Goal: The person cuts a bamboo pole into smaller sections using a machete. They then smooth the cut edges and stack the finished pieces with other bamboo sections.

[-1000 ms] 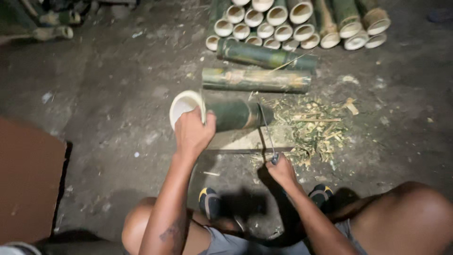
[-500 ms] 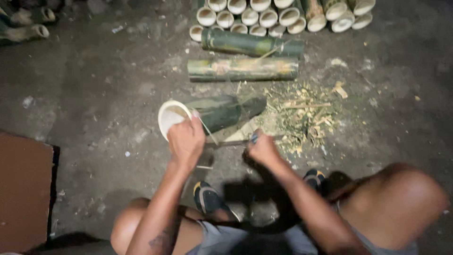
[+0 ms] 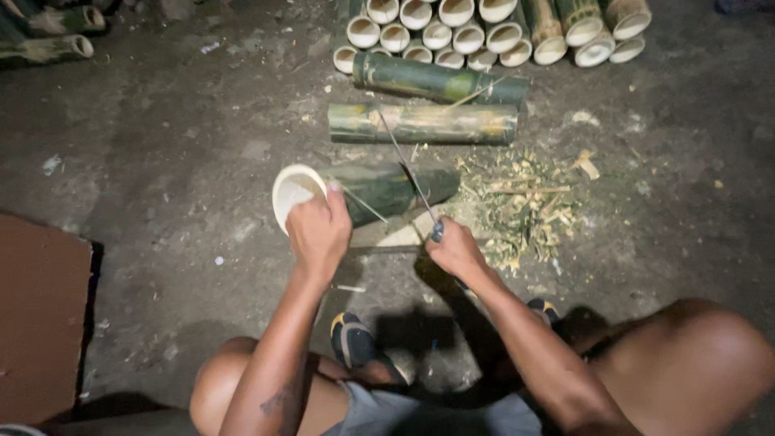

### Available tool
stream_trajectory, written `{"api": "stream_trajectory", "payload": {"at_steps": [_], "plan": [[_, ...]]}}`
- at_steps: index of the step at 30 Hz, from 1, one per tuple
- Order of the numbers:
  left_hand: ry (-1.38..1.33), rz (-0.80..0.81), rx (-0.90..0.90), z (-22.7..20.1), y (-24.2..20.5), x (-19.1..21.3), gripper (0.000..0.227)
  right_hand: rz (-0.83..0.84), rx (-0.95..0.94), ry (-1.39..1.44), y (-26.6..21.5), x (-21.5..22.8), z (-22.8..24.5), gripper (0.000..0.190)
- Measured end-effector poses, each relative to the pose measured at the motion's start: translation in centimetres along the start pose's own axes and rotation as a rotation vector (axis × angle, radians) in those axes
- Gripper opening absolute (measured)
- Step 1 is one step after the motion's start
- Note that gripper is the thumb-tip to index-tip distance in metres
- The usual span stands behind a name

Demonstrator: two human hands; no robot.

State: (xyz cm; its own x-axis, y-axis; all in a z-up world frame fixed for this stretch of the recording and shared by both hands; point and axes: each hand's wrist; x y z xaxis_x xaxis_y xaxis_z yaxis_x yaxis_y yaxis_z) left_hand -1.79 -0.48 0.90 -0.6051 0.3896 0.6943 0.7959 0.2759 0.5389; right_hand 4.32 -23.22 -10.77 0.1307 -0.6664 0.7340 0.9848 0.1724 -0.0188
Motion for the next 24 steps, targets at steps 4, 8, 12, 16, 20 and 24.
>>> {"api": "stream_trajectory", "payload": {"at_steps": [4, 8, 12, 16, 20, 24], "plan": [[-0.058, -0.022, 0.037, 0.6, 0.7, -0.5, 0.050, 0.012, 0.077, 0.073, -1.2, -3.3, -2.4, 0.035], [-0.016, 0.004, 0.040, 1.0, -0.5, 0.0, 0.051, 0.069, -0.210, 0.027, 0.8, -4.5, -6.9, 0.037], [-0.028, -0.032, 0.041, 1.4, 1.6, -0.1, 0.055, 0.158, -0.269, -0.148, 4.6, -2.9, -10.3, 0.030], [-0.064, 0.010, 0.090, 2.5, 0.4, -0.8, 0.071, 0.042, -0.092, 0.010, -3.6, -3.6, -9.7, 0.032], [-0.097, 0.002, 0.034, 3.7, 3.6, -0.7, 0.079, -0.021, 0.179, -0.007, -6.5, -1.3, -4.4, 0.031], [-0.098, 0.043, 0.059, 4.4, 3.6, -0.8, 0.081, -0.036, 0.239, -0.057, -7.6, 0.6, -2.4, 0.025]]}}
Point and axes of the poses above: each hand's wrist, its own y-axis towards the middle knuckle, its own x-axis out of the back of the hand, z = x × y, and after that the axes turned 7 degrees about -x, right-handed
